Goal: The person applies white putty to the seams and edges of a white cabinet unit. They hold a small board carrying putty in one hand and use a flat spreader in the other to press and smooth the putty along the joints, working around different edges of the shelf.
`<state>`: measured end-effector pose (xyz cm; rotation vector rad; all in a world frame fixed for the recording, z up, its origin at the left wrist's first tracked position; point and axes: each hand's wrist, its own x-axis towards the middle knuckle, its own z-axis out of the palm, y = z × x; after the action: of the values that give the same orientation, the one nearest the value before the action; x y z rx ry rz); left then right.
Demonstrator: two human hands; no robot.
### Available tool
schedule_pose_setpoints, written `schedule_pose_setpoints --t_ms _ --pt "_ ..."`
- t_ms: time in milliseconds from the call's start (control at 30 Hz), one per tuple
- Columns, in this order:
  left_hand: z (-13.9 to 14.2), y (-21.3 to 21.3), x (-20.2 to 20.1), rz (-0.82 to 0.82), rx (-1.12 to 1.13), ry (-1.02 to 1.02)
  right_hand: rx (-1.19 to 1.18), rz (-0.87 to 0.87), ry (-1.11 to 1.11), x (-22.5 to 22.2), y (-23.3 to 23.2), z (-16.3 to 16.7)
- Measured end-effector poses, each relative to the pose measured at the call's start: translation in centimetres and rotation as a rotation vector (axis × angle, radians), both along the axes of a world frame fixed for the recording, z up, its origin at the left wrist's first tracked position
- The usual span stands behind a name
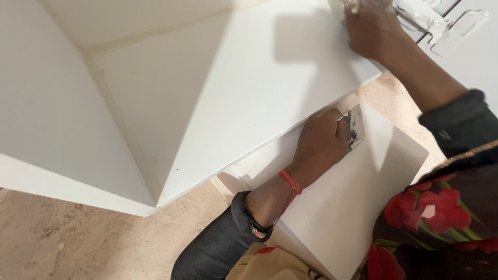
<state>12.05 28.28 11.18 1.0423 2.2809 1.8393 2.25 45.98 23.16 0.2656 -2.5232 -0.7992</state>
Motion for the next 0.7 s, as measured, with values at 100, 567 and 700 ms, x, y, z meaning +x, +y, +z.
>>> schedule_pose_setpoints --t_ms 100,567,700 --pt "-0.1 -0.1 0.1 0.015 0.039 0.037 -0.268 -0.134 -0.132 2.6 2.5 -1.4" --pt "0.2 0.6 1.1 0.085 0.139 0.212 -0.104 -0.207 0.085 17.6 5.0 -4.3" --pt "0.7 0.9 1.6 0.025 0.077 0.049 -0.803 0.34 -0.025 21.0 3.8 -6.8"
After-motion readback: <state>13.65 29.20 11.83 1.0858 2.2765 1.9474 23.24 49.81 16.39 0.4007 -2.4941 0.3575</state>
